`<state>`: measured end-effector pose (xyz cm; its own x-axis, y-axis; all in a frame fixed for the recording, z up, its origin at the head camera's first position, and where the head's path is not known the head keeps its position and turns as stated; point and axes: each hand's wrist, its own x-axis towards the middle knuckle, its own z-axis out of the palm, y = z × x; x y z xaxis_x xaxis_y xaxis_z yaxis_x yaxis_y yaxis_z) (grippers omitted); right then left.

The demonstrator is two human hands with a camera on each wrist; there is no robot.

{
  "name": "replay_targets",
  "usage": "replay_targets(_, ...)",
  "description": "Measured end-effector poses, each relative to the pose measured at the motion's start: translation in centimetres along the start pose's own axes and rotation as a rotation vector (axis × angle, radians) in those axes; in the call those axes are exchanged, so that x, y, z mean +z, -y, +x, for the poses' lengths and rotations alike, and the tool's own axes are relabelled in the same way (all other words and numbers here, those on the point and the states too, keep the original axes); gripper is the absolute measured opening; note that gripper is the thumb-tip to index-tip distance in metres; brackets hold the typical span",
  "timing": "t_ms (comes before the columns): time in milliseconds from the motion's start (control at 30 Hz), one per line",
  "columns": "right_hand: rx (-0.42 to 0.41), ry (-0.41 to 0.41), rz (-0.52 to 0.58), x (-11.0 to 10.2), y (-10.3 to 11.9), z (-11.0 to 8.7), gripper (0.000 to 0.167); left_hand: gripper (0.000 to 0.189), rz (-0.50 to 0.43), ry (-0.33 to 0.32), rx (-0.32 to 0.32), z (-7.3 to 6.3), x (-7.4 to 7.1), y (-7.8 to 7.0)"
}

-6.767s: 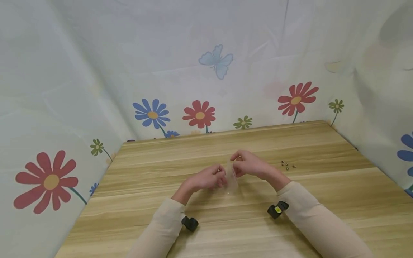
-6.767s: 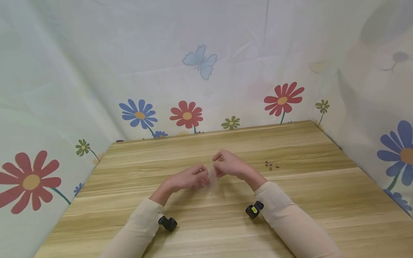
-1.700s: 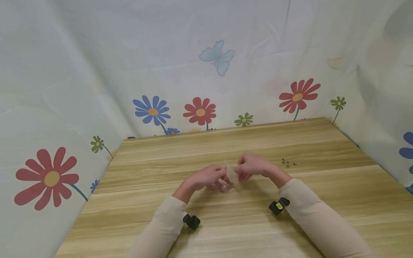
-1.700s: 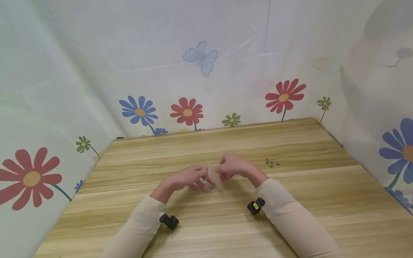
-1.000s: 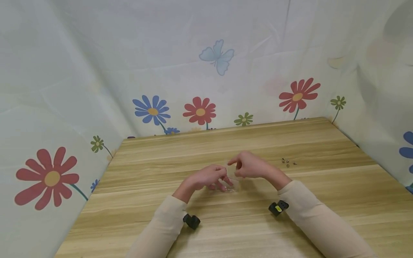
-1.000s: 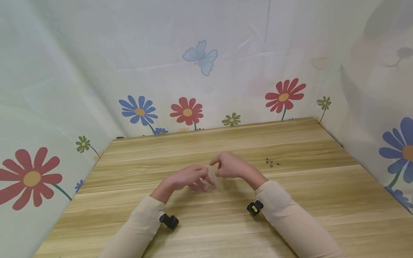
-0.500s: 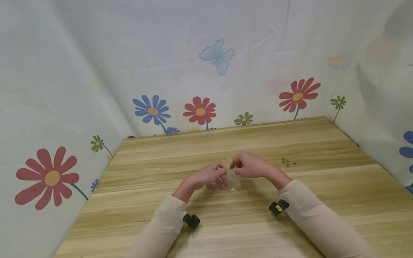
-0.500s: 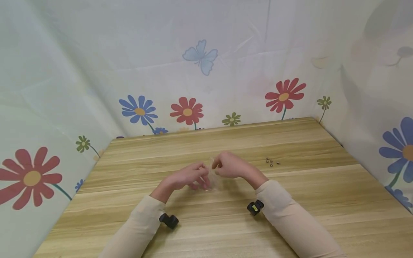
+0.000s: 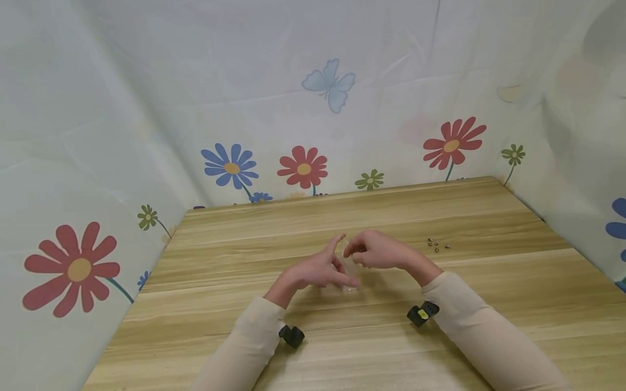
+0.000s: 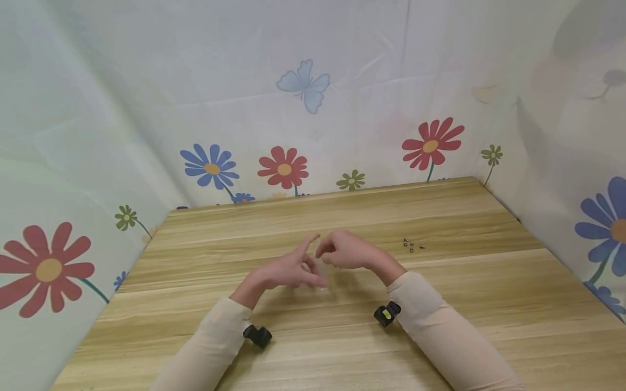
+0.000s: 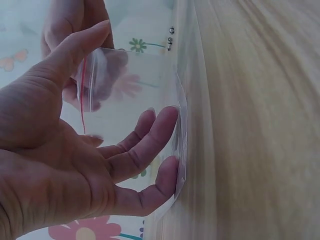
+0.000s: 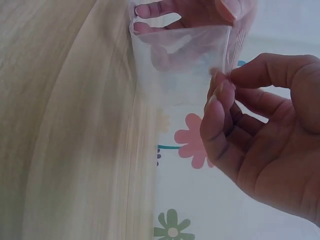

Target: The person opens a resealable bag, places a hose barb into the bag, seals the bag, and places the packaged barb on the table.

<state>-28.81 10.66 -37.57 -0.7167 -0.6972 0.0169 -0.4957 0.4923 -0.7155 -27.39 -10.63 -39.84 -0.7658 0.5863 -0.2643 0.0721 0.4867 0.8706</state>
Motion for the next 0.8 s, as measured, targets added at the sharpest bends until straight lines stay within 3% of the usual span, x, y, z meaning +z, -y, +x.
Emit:
replay_targets(167,-0.018,0.021,0.067,-0.4,0.1,-0.2,0.020,0.105,0.000,-0.008,-0.005,0.1,0.0,0.1)
replay_targets(333,-0.049,0.026,0.048,-0.8,0.0,-0.4,0.016,0.097,-0.013,-0.013,-0.003,0.2,0.0,0.1)
replay_targets(500,0.004,0.063,0.069,-0.8,0.4,-0.5,0.018,0.096,-0.003,-0.023,0.007,0.3,0.0,0.1)
replay_targets(600,0.019,0.059,0.032,-0.5,0.8,-0.4,0.018,0.100,-0.003,-0.016,0.011,0.4,0.1,0.1)
replay_targets(800,-0.031,0.011,-0.028,0.3,1.5,-0.2,0.014,0.102,0.058,-0.036,0.014,0.2,0.2,0.1)
